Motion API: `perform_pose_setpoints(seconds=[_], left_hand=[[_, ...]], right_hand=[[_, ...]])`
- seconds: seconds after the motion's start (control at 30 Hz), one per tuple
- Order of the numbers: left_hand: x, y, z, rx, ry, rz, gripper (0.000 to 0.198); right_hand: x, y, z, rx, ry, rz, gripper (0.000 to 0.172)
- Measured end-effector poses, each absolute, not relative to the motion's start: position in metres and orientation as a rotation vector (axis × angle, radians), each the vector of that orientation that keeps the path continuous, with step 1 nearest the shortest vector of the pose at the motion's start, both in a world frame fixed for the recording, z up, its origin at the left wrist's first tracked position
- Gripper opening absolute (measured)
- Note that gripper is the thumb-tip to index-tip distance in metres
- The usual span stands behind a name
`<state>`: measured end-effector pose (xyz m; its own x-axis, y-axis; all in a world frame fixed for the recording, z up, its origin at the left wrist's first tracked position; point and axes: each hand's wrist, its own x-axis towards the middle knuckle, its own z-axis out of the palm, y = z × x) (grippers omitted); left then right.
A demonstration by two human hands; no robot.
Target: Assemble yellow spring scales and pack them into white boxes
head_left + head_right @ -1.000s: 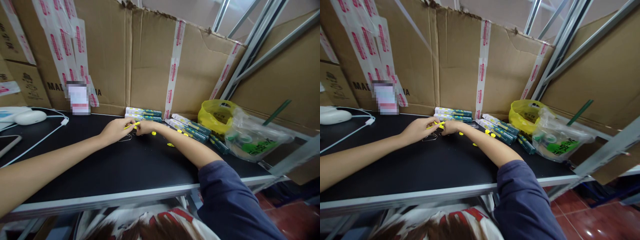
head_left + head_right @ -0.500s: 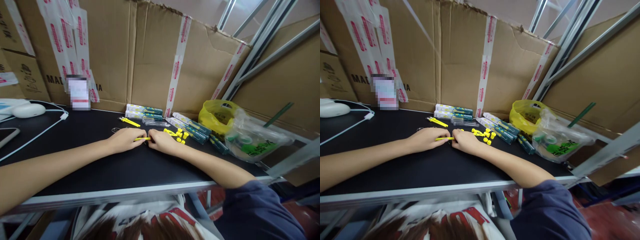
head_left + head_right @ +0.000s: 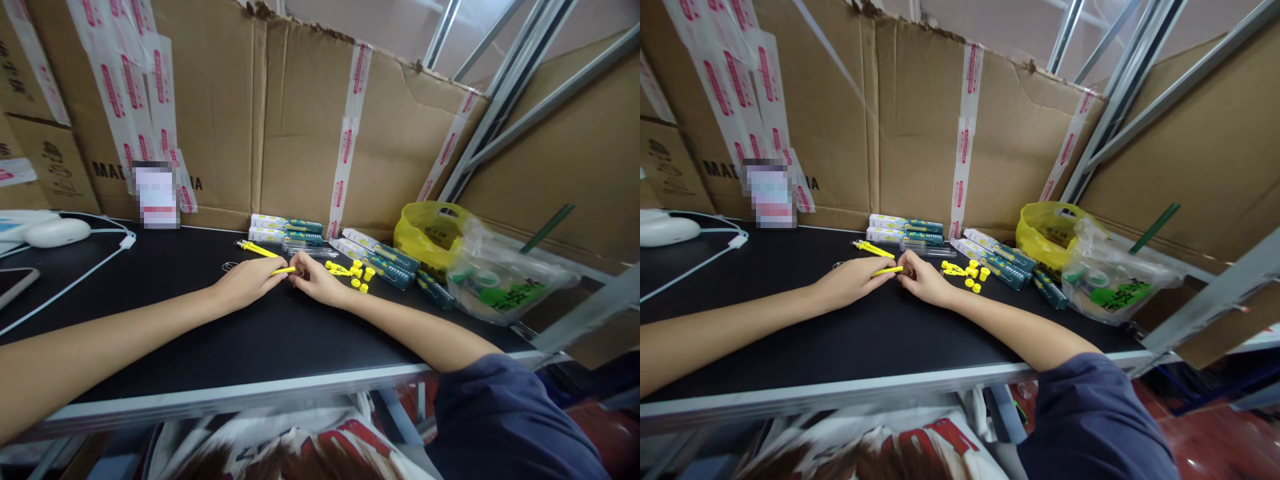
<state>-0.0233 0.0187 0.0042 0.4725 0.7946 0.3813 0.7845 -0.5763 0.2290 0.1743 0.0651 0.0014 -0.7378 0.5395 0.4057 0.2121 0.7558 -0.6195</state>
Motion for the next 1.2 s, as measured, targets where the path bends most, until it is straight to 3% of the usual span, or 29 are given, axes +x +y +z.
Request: perform_pose_setpoints(seconds=[0.23,0.47,0.67,0.83,1.2], left_hand=[[-0.025,0.02,0.002,2.702,1.439,0.712,0.025],[-0.027,0.021,0.002,2.775,1.542,0.637,0.026],[-0.029,0.025,0.002,2.725,1.636,0.729,0.026],[-0.03,0.027,0.001,2.623,1.5,0.879,0.026],[-0.028,0.024,0.002,2.509,1.369,0.755,0.029]], right_hand=[[0.173,0.062,-0.001,-0.47,-2.283,0.936,0.02],[0.172,0.063,-0.003,-0.535,-2.253,0.891,0.013],[0.174,0.07,-0.004,-0.688,-2.205,0.876,0.021],[0.175,0.07,-0.001,-0.737,-2.209,0.839,0.025],[0.175,0.067,-0.001,-0.731,-2.291,0.648,0.022]])
